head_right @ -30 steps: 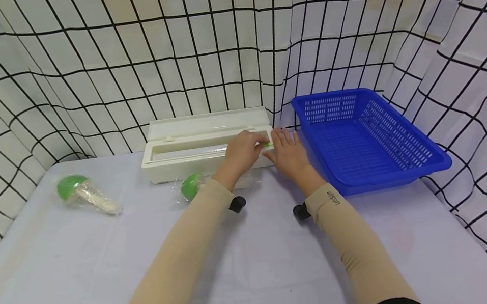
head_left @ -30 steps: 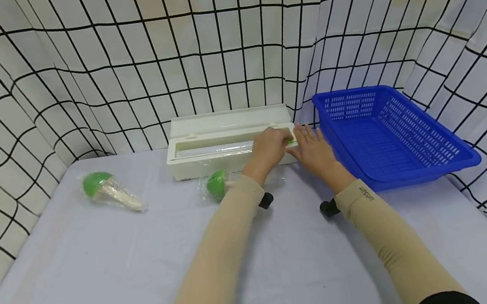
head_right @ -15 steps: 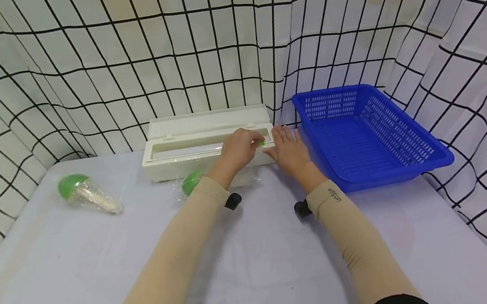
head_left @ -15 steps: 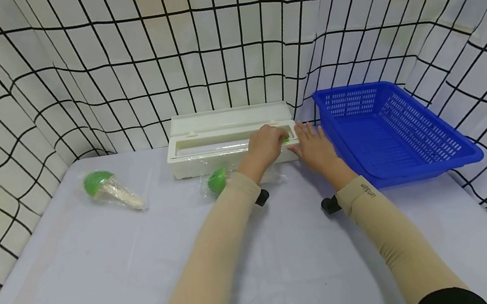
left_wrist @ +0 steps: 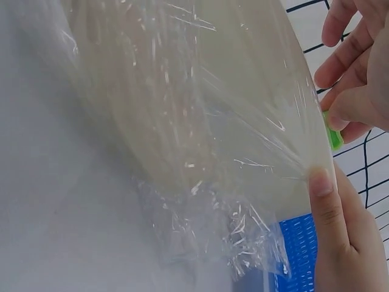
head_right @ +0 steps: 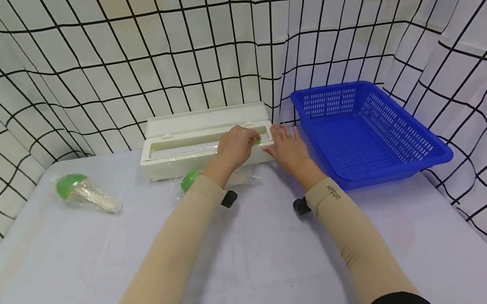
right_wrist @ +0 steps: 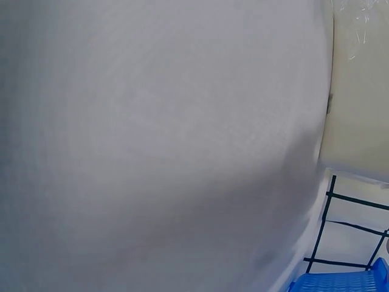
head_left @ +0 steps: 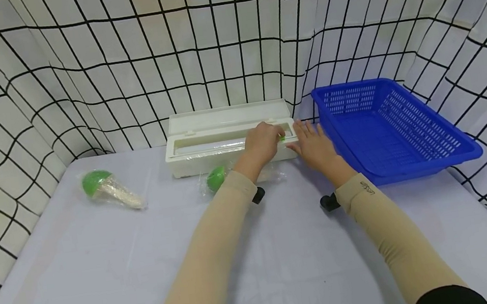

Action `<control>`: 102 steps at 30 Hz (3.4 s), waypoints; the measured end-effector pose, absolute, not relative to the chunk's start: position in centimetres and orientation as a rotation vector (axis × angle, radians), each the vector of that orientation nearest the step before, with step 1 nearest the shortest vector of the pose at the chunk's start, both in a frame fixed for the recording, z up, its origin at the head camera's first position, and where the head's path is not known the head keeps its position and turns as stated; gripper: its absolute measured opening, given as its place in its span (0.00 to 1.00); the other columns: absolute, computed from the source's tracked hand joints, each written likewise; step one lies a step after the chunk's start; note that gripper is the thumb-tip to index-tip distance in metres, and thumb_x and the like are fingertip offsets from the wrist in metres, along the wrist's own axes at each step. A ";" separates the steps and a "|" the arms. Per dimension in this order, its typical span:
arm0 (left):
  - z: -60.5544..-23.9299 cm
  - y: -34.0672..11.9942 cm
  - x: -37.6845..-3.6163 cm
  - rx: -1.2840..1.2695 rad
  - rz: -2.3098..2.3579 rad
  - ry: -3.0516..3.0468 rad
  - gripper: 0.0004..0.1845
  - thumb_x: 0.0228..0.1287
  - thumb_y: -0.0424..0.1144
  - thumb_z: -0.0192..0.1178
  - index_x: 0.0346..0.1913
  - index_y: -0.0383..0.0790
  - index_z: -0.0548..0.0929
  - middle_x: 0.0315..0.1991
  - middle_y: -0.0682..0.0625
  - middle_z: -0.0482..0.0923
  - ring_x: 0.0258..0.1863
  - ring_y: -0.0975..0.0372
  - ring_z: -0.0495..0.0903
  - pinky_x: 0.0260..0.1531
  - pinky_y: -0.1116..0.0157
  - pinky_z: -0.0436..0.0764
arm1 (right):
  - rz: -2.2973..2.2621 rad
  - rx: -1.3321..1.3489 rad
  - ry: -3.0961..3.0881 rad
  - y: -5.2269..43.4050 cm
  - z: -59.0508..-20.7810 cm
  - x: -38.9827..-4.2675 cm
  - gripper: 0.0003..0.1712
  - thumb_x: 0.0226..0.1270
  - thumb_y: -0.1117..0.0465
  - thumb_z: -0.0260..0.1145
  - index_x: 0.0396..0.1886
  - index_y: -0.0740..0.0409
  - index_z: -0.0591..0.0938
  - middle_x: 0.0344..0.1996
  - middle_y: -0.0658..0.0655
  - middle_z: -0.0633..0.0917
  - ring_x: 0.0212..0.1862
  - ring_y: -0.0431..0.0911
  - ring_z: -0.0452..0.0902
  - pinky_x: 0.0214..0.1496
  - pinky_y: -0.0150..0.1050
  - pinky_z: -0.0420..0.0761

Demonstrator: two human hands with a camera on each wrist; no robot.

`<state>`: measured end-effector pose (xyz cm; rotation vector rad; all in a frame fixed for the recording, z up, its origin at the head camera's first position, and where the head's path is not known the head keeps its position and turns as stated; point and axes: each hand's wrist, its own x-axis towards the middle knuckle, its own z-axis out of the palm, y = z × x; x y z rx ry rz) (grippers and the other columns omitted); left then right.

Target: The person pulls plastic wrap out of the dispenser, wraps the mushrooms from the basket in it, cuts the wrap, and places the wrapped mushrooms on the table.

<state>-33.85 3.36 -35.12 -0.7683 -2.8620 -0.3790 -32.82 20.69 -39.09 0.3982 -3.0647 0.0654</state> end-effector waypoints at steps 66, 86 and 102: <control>-34.0 -8.3 -32.5 -0.690 -0.565 -2.953 0.11 0.75 0.35 0.61 0.54 0.43 0.88 0.52 0.46 0.86 0.56 0.53 0.81 0.54 0.55 0.79 | 0.323 0.440 -3.143 20.4 -38.9 -32.7 0.43 0.86 0.43 0.39 0.83 0.63 0.36 0.82 0.63 0.41 0.81 0.63 0.39 0.78 0.62 0.46; -34.0 -12.5 -31.8 -0.551 -0.588 -2.967 0.11 0.73 0.32 0.63 0.53 0.41 0.88 0.52 0.44 0.85 0.57 0.50 0.79 0.51 0.51 0.80 | 0.230 0.449 -3.172 20.5 -38.7 -32.8 0.43 0.87 0.44 0.39 0.82 0.66 0.36 0.82 0.65 0.41 0.80 0.64 0.41 0.78 0.62 0.47; -34.7 -16.5 -32.3 -0.611 -0.745 -2.914 0.11 0.74 0.29 0.60 0.53 0.37 0.87 0.54 0.40 0.84 0.58 0.46 0.78 0.57 0.48 0.76 | 0.238 0.441 -3.166 20.8 -38.0 -32.8 0.42 0.86 0.44 0.38 0.82 0.65 0.36 0.82 0.65 0.41 0.80 0.64 0.39 0.79 0.61 0.45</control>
